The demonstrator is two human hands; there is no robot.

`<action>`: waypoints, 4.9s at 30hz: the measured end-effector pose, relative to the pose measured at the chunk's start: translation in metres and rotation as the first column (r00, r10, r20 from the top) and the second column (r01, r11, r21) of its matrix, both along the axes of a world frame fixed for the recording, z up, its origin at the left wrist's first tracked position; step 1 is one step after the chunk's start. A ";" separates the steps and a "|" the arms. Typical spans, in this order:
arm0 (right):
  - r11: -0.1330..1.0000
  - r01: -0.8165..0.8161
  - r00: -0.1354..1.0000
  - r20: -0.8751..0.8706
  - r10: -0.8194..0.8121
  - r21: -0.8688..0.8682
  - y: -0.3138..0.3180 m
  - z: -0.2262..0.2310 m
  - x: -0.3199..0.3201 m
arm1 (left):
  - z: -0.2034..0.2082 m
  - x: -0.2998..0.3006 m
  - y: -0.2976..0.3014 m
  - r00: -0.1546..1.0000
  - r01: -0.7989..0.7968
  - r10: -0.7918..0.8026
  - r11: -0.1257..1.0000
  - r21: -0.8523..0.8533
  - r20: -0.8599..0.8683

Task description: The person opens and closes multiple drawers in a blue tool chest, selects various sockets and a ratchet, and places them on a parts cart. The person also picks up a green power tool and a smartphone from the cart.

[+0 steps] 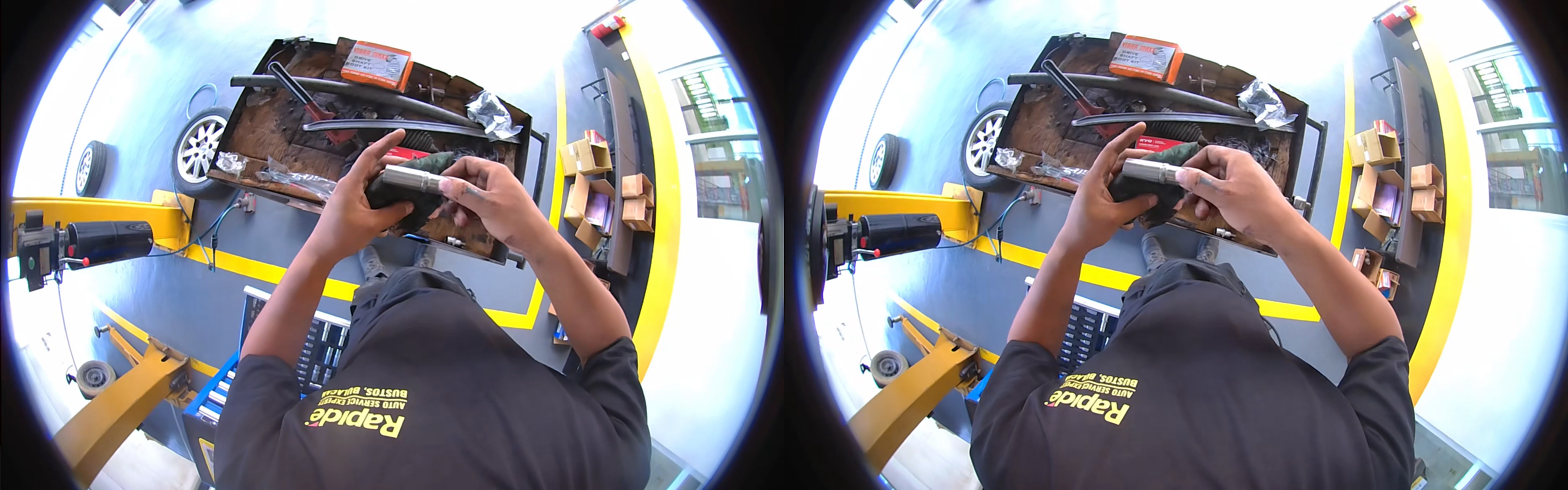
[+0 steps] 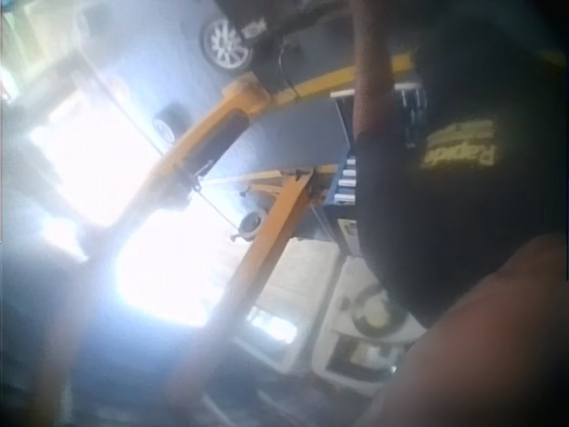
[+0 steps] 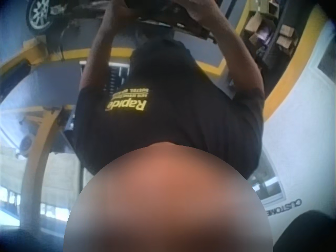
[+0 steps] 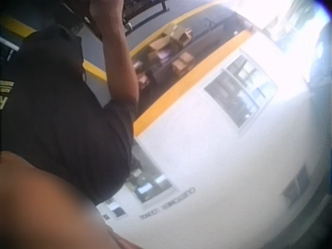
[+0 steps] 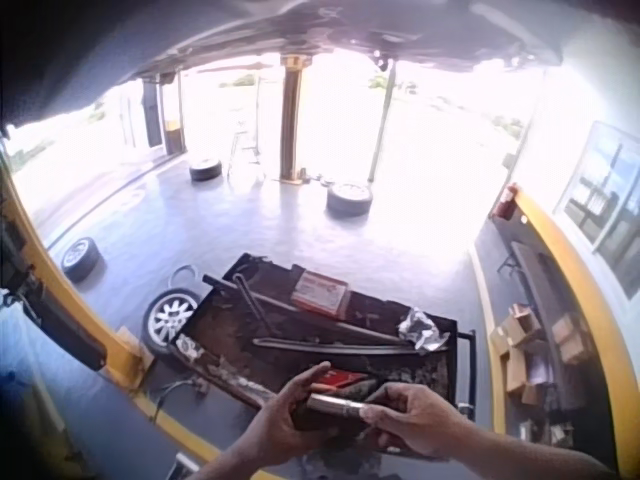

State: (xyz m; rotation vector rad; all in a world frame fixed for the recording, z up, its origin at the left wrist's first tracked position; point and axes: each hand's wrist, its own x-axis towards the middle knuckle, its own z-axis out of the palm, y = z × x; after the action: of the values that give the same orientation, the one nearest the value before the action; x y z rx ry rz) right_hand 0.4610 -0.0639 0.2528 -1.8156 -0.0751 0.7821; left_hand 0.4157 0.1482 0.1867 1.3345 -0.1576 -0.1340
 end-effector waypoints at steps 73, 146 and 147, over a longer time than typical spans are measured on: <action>0.874 -0.157 0.706 0.566 0.425 -0.460 0.027 -0.047 -0.007 | -0.040 -0.016 0.001 0.993 0.023 -0.006 0.990 0.142 -0.118; 0.684 -0.200 0.150 0.668 0.728 -0.701 0.323 -0.214 0.101 | -0.113 -0.272 -0.021 0.163 -0.965 0.883 0.235 0.114 -0.440; 0.646 -0.171 0.072 0.644 0.762 -0.744 0.331 -0.224 0.105 | -0.115 -0.268 -0.013 0.167 -0.973 0.892 0.217 0.075 -0.421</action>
State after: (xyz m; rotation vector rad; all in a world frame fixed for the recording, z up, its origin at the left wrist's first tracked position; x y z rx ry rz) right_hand 0.5664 0.2675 0.0288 -2.5772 -1.5902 -0.0966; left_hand 0.1479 0.1349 0.0717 0.9260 1.0400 0.7194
